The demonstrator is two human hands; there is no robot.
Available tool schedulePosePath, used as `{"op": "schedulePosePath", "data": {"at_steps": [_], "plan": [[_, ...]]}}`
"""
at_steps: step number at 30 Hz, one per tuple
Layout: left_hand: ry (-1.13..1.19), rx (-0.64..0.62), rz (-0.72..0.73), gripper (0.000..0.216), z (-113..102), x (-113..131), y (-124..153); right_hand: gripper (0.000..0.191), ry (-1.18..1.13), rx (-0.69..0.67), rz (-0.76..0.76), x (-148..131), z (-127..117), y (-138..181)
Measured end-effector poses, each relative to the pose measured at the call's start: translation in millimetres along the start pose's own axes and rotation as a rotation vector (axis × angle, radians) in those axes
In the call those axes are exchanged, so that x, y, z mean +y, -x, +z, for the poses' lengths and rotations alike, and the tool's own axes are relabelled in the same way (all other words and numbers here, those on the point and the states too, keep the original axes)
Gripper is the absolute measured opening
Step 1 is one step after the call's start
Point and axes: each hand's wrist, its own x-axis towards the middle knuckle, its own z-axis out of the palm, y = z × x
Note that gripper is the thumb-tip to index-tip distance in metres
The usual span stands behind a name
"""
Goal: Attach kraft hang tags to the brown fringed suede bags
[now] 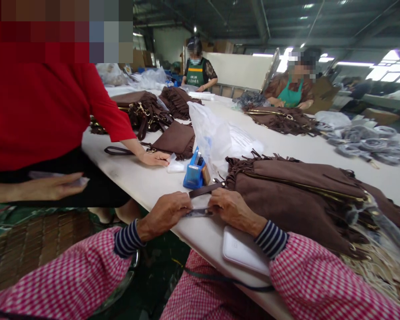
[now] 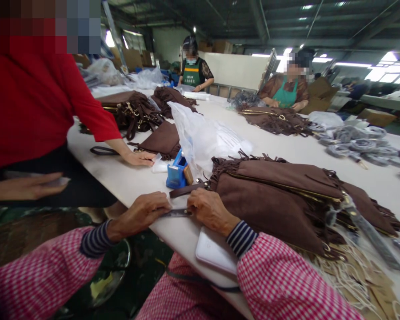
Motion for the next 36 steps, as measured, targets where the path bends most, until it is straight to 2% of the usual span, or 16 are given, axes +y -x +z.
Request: {"op": "schedulePosePath", "data": {"at_steps": [5, 9, 14, 17, 21, 25, 27, 29, 31, 36], "plan": [[-0.489, -0.025, 0.235, 0.021, 5.1, 7.7, 13.4, 0.016, 0.215, 0.052, -0.158, -5.0, 3.7, 15.0], [-0.741, -0.001, 0.396, 0.019, 6.5, 14.2, 18.4, 0.018, 0.260, -0.033, -0.249, -13.3, -6.5, 17.9], [-0.852, -0.078, 0.403, 0.020, 7.3, 29.5, 27.5, 0.013, 0.294, -0.152, -0.285, -21.8, -18.6, 17.5], [-0.754, -0.139, 0.302, 0.019, 6.2, 36.5, 24.8, 0.014, 0.337, -0.161, -0.296, -21.5, -17.6, 18.1], [-0.520, -0.247, 0.072, 0.022, 0.8, 38.2, -1.7, 0.016, 0.407, -0.167, -0.326, -23.2, -15.1, 18.2], [-0.099, -0.283, -0.160, 0.022, -7.4, 26.0, -31.0, 0.015, 0.487, -0.158, -0.350, -28.1, -16.8, 16.8], [0.143, -0.309, -0.237, 0.019, -9.5, 16.9, -37.4, 0.014, 0.495, -0.165, -0.357, -28.9, -17.7, 15.8], [0.295, -0.307, -0.295, 0.026, -9.3, 10.1, -39.1, 0.012, 0.488, -0.164, -0.357, -28.4, -17.6, 15.0], [0.338, -0.293, -0.317, 0.032, -7.3, 8.1, -39.4, 0.009, 0.484, -0.143, -0.352, -27.7, -16.9, 14.8], [0.240, -0.288, -0.436, 0.023, -2.2, 20.0, -44.8, 0.006, 0.497, -0.099, -0.388, -29.4, -16.8, 16.9]]}}
